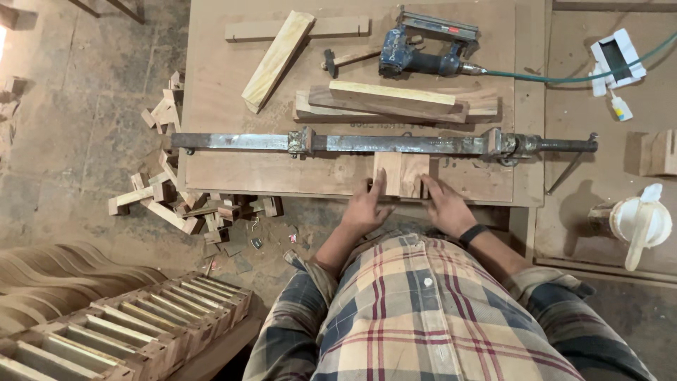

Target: The person assembles small wooden frames by applying glue to pieces, clamping them, and securing them with a nail gun. The person repeats this process for multiple frames, using a hammer to adjust alignment and a glue stick to apply adhesive.

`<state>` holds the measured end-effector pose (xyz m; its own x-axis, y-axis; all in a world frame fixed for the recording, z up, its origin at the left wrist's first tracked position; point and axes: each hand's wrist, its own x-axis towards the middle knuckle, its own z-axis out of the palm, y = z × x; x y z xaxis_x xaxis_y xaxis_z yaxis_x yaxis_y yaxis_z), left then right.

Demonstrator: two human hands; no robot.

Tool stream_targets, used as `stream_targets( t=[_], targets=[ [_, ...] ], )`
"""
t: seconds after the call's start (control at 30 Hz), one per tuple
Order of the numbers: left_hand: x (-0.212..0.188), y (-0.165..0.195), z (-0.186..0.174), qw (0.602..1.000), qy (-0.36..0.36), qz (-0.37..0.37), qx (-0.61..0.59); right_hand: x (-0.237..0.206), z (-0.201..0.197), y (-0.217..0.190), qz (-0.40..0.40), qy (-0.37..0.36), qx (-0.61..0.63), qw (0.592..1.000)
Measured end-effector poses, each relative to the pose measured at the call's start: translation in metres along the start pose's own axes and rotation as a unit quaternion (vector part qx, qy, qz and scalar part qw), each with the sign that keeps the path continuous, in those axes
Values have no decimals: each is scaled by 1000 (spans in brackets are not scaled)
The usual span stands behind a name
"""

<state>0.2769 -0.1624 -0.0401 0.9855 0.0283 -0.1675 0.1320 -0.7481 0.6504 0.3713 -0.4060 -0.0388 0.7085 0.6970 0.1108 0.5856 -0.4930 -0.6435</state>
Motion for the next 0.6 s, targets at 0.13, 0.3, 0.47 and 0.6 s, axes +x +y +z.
stream_targets(
  t=[0.13,0.3,0.47,0.6],
  targets=[
    [5,8,-1,995,75,26,55,-5,-9,4,138,-27,132,981],
    [16,18,-11,970,137,137,147,-50,-16,20,243,127,173,946],
    [24,24,-15,969,133,152,142,-121,-58,52,351,307,115,877],
    [26,28,-8,950,173,208,154,-184,-109,72,362,406,-92,834]
  ],
)
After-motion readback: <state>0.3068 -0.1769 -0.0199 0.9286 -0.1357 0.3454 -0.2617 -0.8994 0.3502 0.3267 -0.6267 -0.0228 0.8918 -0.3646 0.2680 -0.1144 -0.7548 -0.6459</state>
